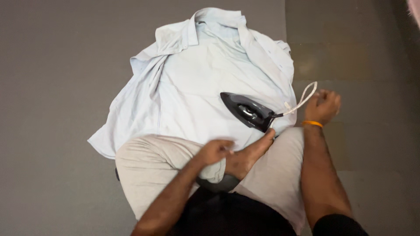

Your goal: The person irons a light blue shirt laid out on the floor. They use a black electric iron to smooth the fabric, moving it back and forth across the shirt's body and sleeves while holding the garment steady with their left hand.

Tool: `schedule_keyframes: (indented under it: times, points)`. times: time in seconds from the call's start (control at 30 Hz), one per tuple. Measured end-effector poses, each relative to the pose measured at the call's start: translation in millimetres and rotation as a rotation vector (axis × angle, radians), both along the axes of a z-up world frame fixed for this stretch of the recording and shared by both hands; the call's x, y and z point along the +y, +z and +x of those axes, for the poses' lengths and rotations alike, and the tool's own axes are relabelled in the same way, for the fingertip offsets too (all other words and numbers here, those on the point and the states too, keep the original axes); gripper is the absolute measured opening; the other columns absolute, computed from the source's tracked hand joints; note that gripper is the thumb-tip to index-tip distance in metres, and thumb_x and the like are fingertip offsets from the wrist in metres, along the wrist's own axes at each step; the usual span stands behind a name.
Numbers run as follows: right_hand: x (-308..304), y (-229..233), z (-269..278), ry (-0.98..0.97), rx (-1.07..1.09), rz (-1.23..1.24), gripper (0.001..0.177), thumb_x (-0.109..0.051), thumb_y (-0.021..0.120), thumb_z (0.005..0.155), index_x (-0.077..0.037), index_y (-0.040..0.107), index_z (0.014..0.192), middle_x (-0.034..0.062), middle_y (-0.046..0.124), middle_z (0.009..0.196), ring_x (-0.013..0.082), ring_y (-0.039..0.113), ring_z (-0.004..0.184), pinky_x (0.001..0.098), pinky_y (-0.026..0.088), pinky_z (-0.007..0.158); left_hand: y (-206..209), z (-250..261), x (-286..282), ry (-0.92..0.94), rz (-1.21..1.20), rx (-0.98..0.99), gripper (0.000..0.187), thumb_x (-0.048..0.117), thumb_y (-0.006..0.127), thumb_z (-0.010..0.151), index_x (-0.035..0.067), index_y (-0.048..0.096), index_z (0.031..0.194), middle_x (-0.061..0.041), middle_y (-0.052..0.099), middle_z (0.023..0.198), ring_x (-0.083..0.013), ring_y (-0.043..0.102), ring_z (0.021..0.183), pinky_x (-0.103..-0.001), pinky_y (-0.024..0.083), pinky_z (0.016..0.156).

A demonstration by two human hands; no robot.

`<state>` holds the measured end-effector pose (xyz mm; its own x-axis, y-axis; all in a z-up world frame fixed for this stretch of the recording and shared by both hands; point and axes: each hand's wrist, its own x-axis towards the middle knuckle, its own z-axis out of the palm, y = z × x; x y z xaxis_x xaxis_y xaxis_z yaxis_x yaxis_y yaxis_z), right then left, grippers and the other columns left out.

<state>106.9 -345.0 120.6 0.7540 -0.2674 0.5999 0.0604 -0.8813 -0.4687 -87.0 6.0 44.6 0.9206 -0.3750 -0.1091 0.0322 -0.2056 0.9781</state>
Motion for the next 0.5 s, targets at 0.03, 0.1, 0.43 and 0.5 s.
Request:
schedule_keyframes:
  times: [0.03,0.1,0.43,0.5]
  points:
    - [13.6,6.2,-8.7,0.078,-0.087,-0.089,0.016,-0.013,0.078,0.094,-0.003,0.067,0.101,0.0167,0.064,0.102,0.0387,0.061,0.102,0.0513,0.046,0.091,0.6,2.0,14.0,0.019,0.045,-0.015,0.051,0.03,0.073,0.092,0.004,0.063,0.135,-0.016,0.07,0.13,-0.0276,0.072,0.109,-0.039,0.058,0.095]
    - [52.0,16.9,-25.1,0.303,-0.056,-0.114,0.029,-0.012,0.076,0.089,0.0,0.065,0.112,0.0193,0.062,0.112,0.0391,0.059,0.109,0.0505,0.046,0.096,6.1,9.2,57.2,0.079,0.15,-0.048,0.051,0.029,0.072,0.093,0.004,0.061,0.137,-0.016,0.069,0.132,-0.0268,0.071,0.111,-0.038,0.057,0.096]
    - [193.2,24.6,-26.1,0.468,0.632,-0.603,0.067,-0.036,0.088,0.069,-0.009,0.059,0.123,0.014,0.067,0.107,0.0348,0.066,0.098,0.0482,0.052,0.079,7.6,32.4,197.3,0.366,0.84,0.167,0.055,0.049,0.07,0.088,0.012,0.071,0.129,-0.018,0.073,0.124,-0.034,0.069,0.116,-0.042,0.052,0.105]
    - [194.1,26.8,-12.0,0.38,0.727,-0.565,0.06,-0.04,0.088,0.072,-0.009,0.06,0.116,0.013,0.067,0.107,0.0347,0.066,0.1,0.0485,0.052,0.082,3.5,35.8,189.6,0.374,0.871,0.17,0.053,0.051,0.07,0.087,0.016,0.071,0.128,-0.017,0.07,0.128,-0.0334,0.065,0.12,-0.043,0.051,0.106]
